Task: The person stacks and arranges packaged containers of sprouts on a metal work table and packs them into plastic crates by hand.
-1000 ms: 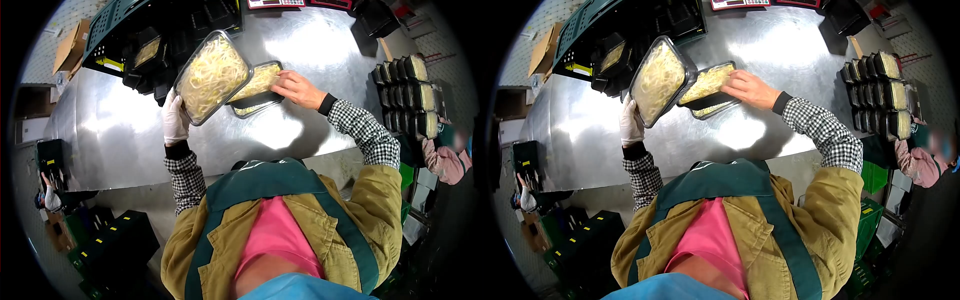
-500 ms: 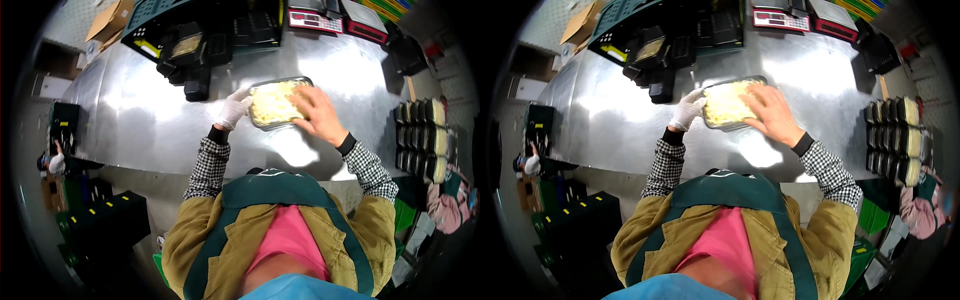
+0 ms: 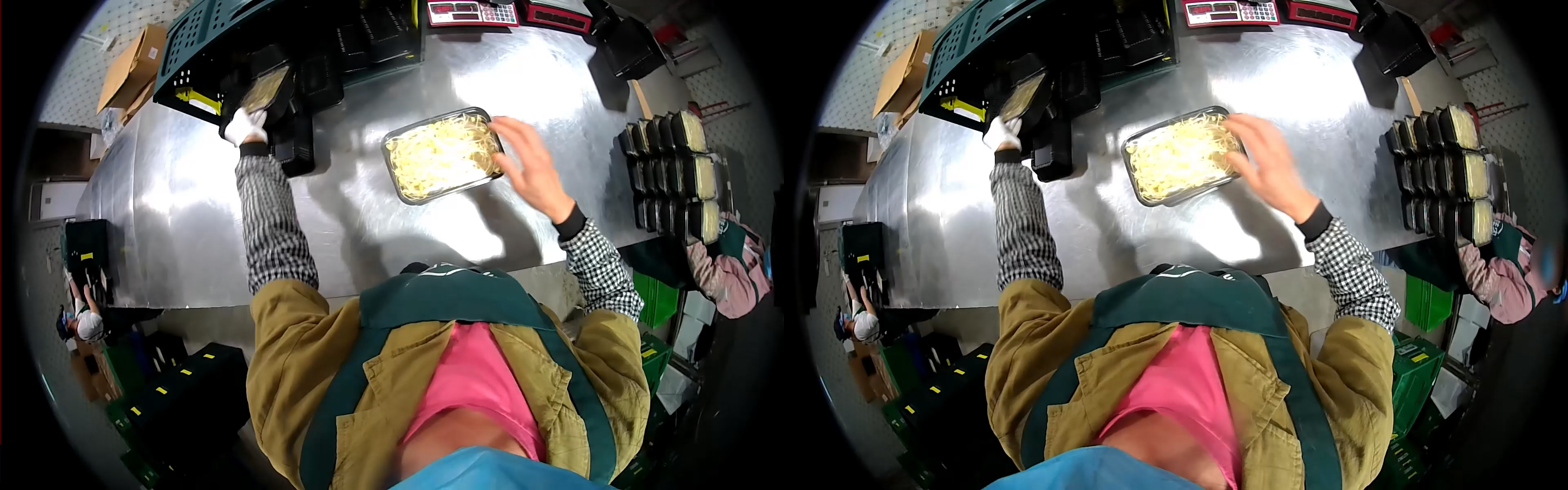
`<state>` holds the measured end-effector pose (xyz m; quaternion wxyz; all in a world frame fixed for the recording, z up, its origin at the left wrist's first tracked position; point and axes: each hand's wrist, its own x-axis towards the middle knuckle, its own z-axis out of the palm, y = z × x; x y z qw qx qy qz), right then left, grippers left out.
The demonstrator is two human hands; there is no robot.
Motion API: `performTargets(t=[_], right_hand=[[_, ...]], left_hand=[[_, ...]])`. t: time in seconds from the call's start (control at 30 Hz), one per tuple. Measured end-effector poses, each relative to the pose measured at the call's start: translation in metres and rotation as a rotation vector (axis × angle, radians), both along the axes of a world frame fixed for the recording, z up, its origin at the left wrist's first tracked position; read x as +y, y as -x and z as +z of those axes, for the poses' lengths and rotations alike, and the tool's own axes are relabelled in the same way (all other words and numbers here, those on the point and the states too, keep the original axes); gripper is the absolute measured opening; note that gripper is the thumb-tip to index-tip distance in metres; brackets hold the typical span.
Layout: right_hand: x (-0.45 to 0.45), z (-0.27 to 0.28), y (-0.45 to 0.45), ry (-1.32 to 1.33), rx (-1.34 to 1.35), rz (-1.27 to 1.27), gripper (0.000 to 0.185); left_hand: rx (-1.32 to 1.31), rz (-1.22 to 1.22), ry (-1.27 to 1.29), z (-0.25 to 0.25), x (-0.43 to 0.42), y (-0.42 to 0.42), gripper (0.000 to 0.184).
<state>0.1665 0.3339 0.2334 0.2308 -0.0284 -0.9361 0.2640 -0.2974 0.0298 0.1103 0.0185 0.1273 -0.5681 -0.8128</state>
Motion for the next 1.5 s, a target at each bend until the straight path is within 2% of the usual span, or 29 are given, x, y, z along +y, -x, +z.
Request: performTargets(t=[0.07, 0.13, 0.17, 0.27, 0.37, 0.43, 0.47, 0.5, 0.53, 0.57, 0.63, 0.7, 0.77, 0.83, 0.87, 0.9, 0.93, 0.97, 1.0, 1.03, 1.1, 1.13, 1.2, 1.3, 1.4, 1.47, 1.5], right_hand=[[0.017, -0.003, -0.015, 0.054, 0.029, -0.107, 0.036], [0.022, -0.001, -0.017, 0.156, 0.059, -0.15, 0.032], [0.026, -0.002, -0.013, 0.291, 0.068, -0.11, 0.032], [0.011, 0.006, 0.012, 0.693, 0.049, 0.001, 0.033], [0.001, 0.017, 0.04, 1.03, -0.035, 0.13, 0.041], [-0.001, 0.02, 0.043, 0.667, -0.136, 0.051, 0.044], [0.002, 0.018, 0.045, 0.484, -0.183, 0.01, 0.045], [0.008, 0.006, 0.044, 0.299, -0.086, -0.011, 0.048], [0.015, -0.002, 0.04, 0.534, -0.129, 0.041, 0.048], [0.022, -0.004, 0.034, 0.766, -0.169, 0.086, 0.048], [0.024, -0.005, 0.031, 0.817, -0.122, 0.102, 0.047], [0.019, -0.01, 0.029, 0.71, -0.089, 0.109, 0.047], [0.007, 0.013, 0.014, 0.903, -0.169, 0.031, 0.046], [0.02, -0.014, 0.005, 1.118, 0.03, -0.091, 0.043], [0.026, -0.045, 0.001, 1.203, 0.16, -0.205, 0.036], [0.031, -0.073, -0.009, 1.157, 0.191, -0.424, 0.028], [0.039, -0.116, -0.026, 1.06, 0.014, -0.398, 0.031], [0.025, -0.148, -0.037, 1.186, -0.152, -0.443, 0.033], [0.005, -0.236, -0.033, 1.546, -0.183, -0.404, 0.019], [-0.025, -0.212, -0.045, 1.58, -0.342, -0.372, 0.009], [-0.06, -0.231, -0.032, 1.747, -0.612, -0.227, 0.015], [-0.071, -0.257, -0.021, 1.327, -0.082, 0.069, 0.013], [-0.096, -0.242, 0.007, 1.912, -0.12, -0.184, 0.01], [-0.11, -0.237, 0.025, 2.069, 0.17, -0.317, 0.01], [-0.107, -0.252, 0.025, 1.968, 0.145, -0.284, 0.014], [-0.097, -0.266, 0.034, 2.107, 0.181, -0.385, 0.017], [-0.088, -0.287, 0.039, 2.055, 0.207, -0.392, 0.018]], left_hand=[[0.03, -0.054, -0.008, 0.007, -0.035, -0.026, 0.02], [0.111, 0.004, 0.104, 0.049, -0.043, -0.094, 0.022], [0.127, 0.063, 0.079, 0.076, -0.033, -0.133, 0.023], [0.21, -0.16, 0.064, 0.116, -0.022, -0.211, 0.031], [0.222, -0.398, 0.018, 0.126, 0.018, -0.26, 0.039], [0.188, -0.675, 0.01, 0.113, 0.036, -0.273, 0.042], [0.15, -0.738, 0.034, 0.109, 0.045, -0.282, 0.038], [0.109, -0.803, 0.057, 0.111, 0.053, -0.288, 0.034], [0.08, -0.945, 0.305, 0.118, 0.054, -0.292, 0.034], [0.12, -0.969, 0.603, 0.123, 0.055, -0.294, 0.039], [0.918, -0.598, 1.14, 0.134, 0.064, -0.304, 0.048], [1.291, -0.484, 1.047, 0.159, 0.086, -0.316, 0.057], [1.33, -0.635, 1.424, 0.173, 0.112, -0.348, 0.063], [1.258, -0.862, 1.698, 0.138, 0.136, -0.349, 0.066], [1.273, -0.857, 1.642, 0.134, 0.134, -0.347, 0.066], [1.249, -0.879, 1.66, 0.14, 0.135, -0.35, 0.065], [1.244, -0.883, 1.641, 0.139, 0.138, -0.352, 0.065], [1.228, -0.885, 1.623, 0.137, 0.137, -0.353, 0.065], [1.223, -0.889, 1.633, 0.14, 0.138, -0.356, 0.064], [1.237, -0.888, 1.603, 0.14, 0.137, -0.358, 0.064], [1.214, -0.907, 1.643, 0.14, 0.138, -0.361, 0.065], [1.212, -0.899, 1.636, 0.14, 0.142, -0.363, 0.065], [1.198, -0.883, 1.637, 0.139, 0.143, -0.364, 0.065], [1.171, -0.897, 1.593, 0.138, 0.146, -0.359, 0.064], [1.159, -0.894, 1.625, 0.14, 0.156, -0.36, 0.064], [1.176, -0.866, 1.631, 0.138, 0.17, -0.364, 0.063], [1.181, -0.863, 1.66, 0.138, 0.179, -0.366, 0.064]])
